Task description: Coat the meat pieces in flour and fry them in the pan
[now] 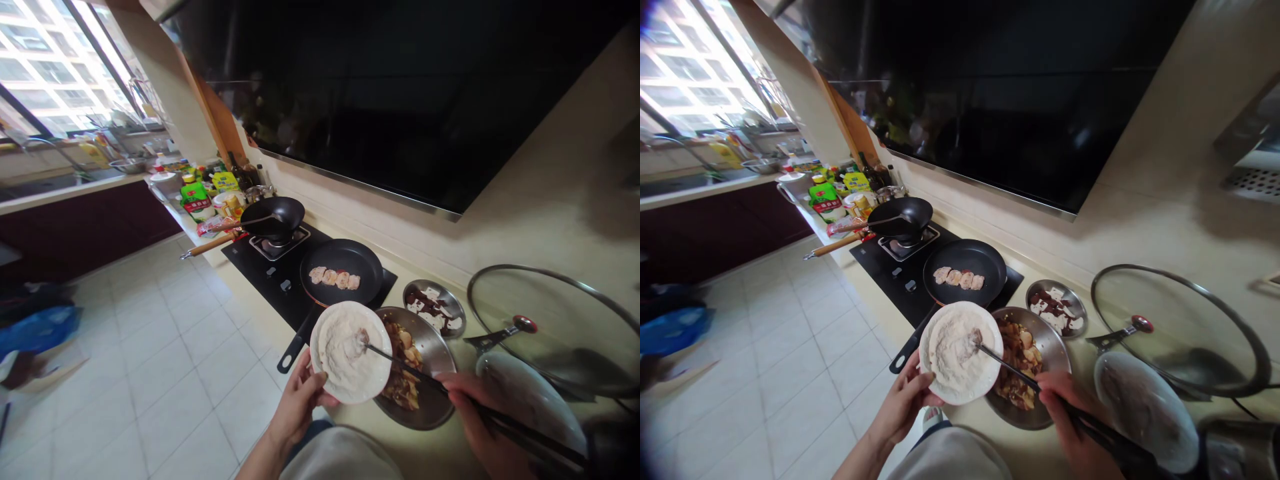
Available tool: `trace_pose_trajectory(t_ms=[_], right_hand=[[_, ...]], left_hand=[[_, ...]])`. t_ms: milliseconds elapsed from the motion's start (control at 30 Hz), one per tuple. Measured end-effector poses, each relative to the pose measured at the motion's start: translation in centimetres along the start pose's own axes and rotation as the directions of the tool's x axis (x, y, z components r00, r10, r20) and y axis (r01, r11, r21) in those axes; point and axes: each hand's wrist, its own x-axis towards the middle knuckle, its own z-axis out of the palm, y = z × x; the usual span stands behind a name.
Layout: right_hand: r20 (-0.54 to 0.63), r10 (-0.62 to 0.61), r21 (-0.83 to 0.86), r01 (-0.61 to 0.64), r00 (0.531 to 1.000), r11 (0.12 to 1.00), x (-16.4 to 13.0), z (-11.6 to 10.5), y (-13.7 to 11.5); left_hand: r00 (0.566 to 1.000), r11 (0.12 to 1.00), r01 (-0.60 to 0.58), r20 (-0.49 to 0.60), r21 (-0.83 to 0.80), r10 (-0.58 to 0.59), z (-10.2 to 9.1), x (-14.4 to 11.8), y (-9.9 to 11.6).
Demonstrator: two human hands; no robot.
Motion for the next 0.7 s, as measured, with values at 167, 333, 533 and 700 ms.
trace_pose_trajectory(t_ms=[167,333,533,700], right_hand=[[0.108,-0.217,0.025,0.216,0.97,0.976,1.1,0.1,-1.0],[0.032,-0.152,0.095,0.148,0.988,0.984,0.5,0.8,-0.1],[0.082,0.061,0.18,-0.075,0.995,0.981,0.3,2.3,2.2],[0.111,0.119,0.24,-0.143,0.987,0.96,1.1,2.7,2.1]], left_hand=[[1.0,1.0,0.008,0.013,-0.015,-0.008,-0.2,0.0,-0.2],[1.0,1.0,0.01,0.004,-0.026,-0.01,-0.3,-0.1,-0.3],[0.999,0.999,0.023,0.024,-0.042,-0.022,-0.2,0.0,-0.3],[0.998,0.994,0.063,-0.023,-0.087,-0.065,-0.4,0.0,-0.4]])
